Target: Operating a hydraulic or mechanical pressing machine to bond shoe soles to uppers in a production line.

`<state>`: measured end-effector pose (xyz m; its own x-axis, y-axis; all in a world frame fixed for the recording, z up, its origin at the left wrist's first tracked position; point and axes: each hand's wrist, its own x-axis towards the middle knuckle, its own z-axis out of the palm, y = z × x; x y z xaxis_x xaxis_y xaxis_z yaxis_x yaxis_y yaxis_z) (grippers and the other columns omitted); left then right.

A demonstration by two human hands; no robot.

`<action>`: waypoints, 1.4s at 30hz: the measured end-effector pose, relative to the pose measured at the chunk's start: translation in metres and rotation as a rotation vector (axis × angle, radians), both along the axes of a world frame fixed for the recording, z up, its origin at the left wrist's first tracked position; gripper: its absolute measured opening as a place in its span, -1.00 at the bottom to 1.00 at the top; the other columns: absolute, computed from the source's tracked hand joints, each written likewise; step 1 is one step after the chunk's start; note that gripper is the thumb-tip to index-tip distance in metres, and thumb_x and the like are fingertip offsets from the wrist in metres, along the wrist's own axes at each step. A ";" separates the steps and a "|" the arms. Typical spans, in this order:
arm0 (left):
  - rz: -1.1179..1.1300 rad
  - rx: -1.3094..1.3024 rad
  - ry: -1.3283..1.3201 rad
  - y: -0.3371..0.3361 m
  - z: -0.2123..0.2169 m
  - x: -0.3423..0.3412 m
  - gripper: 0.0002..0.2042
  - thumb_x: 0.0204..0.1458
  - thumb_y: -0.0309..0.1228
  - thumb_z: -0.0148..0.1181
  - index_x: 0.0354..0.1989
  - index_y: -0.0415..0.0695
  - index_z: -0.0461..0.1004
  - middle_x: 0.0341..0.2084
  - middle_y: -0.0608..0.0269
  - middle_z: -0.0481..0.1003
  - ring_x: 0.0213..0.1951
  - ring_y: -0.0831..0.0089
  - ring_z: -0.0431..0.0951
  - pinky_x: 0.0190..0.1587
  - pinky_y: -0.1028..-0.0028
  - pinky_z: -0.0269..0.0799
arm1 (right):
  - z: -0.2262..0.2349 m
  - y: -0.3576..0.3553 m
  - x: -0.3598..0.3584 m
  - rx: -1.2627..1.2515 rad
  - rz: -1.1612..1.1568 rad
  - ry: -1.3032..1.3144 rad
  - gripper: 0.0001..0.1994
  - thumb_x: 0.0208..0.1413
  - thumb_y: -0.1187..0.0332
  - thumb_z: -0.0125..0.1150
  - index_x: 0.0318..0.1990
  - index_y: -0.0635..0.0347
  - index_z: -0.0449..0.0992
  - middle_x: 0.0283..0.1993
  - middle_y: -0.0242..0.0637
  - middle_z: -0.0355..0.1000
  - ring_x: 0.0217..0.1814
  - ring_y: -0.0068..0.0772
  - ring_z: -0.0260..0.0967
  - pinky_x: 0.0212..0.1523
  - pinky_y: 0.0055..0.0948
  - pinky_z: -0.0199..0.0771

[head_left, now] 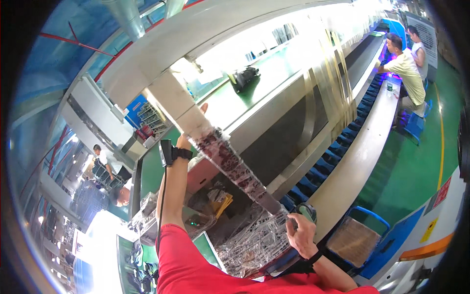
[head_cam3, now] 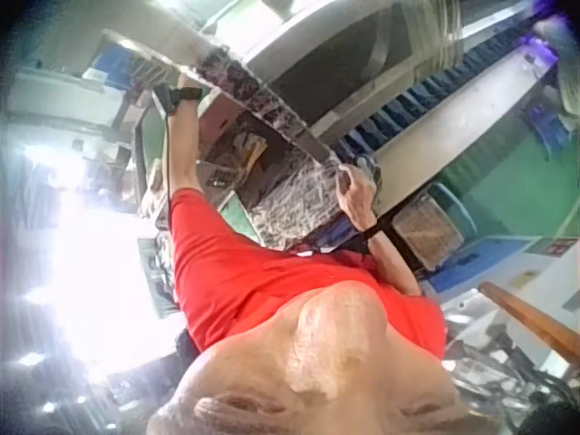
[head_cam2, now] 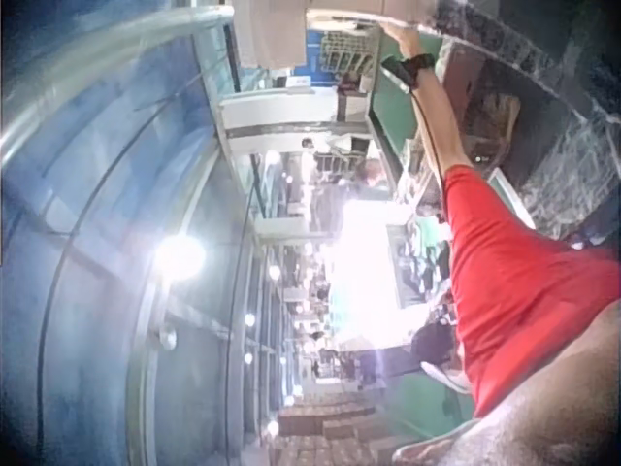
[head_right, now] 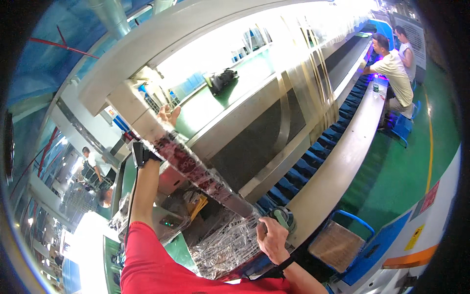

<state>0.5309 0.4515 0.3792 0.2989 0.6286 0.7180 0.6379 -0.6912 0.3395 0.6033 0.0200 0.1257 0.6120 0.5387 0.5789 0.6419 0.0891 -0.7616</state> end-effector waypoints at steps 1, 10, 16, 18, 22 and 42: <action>0.100 0.117 0.057 0.008 0.002 0.002 -0.38 -0.03 0.13 0.24 -0.05 -0.22 0.50 -0.28 -0.10 0.57 -0.18 0.06 0.57 -0.11 0.16 0.45 | 0.004 -0.001 -0.003 0.034 0.028 0.005 -0.82 -0.08 0.49 0.26 -0.25 0.14 0.49 -0.37 -0.15 0.51 -0.38 -0.06 0.50 -0.39 -0.24 0.47; 0.038 -0.107 0.175 0.037 0.011 0.047 0.08 -0.06 0.21 0.21 0.28 -0.60 -0.05 0.10 -0.49 0.30 0.18 -0.13 0.35 0.24 0.22 0.20 | 0.008 0.004 -0.005 -0.030 0.141 0.043 -0.78 -0.05 0.46 0.26 -0.21 0.13 0.44 -0.32 -0.25 0.48 -0.37 -0.19 0.50 -0.45 -0.30 0.49; 0.023 -0.147 0.212 0.092 0.000 0.060 0.15 -0.07 0.21 0.23 0.31 -0.62 -0.20 0.27 -0.54 0.01 0.32 -0.15 0.11 0.35 0.25 0.02 | 0.008 -0.003 -0.008 -0.098 0.166 0.076 -0.75 -0.02 0.40 0.29 -0.15 0.13 0.46 -0.16 -0.17 0.50 -0.24 -0.17 0.53 -0.32 -0.33 0.56; 0.045 -0.151 0.220 0.100 0.000 0.064 0.17 -0.07 0.23 0.23 0.31 -0.62 -0.22 0.27 -0.54 0.00 0.33 -0.18 0.09 0.36 0.25 -0.01 | 0.009 -0.005 -0.010 -0.135 0.165 0.092 -0.76 -0.02 0.40 0.29 -0.16 0.14 0.47 -0.14 -0.16 0.50 -0.21 -0.16 0.53 -0.29 -0.33 0.57; 0.118 -0.092 0.248 0.115 0.002 0.073 0.17 -0.09 0.23 0.24 0.31 -0.61 -0.22 0.26 -0.55 0.01 0.31 -0.16 0.14 0.35 0.20 0.03 | 0.012 -0.004 -0.009 -0.125 0.147 0.078 -0.76 0.01 0.38 0.29 -0.14 0.11 0.49 -0.12 -0.15 0.51 -0.24 -0.13 0.53 -0.30 -0.31 0.56; -0.119 -0.438 -0.589 -0.180 0.097 -0.261 -0.61 0.11 -0.23 0.14 0.00 -0.29 0.49 -0.12 0.09 0.48 -0.12 0.37 0.51 -0.06 0.38 0.47 | 0.017 -0.004 -0.003 -0.011 0.183 -0.106 -0.55 -0.03 0.31 0.34 0.03 0.21 0.38 0.06 -0.06 0.41 0.04 -0.08 0.43 0.01 -0.22 0.48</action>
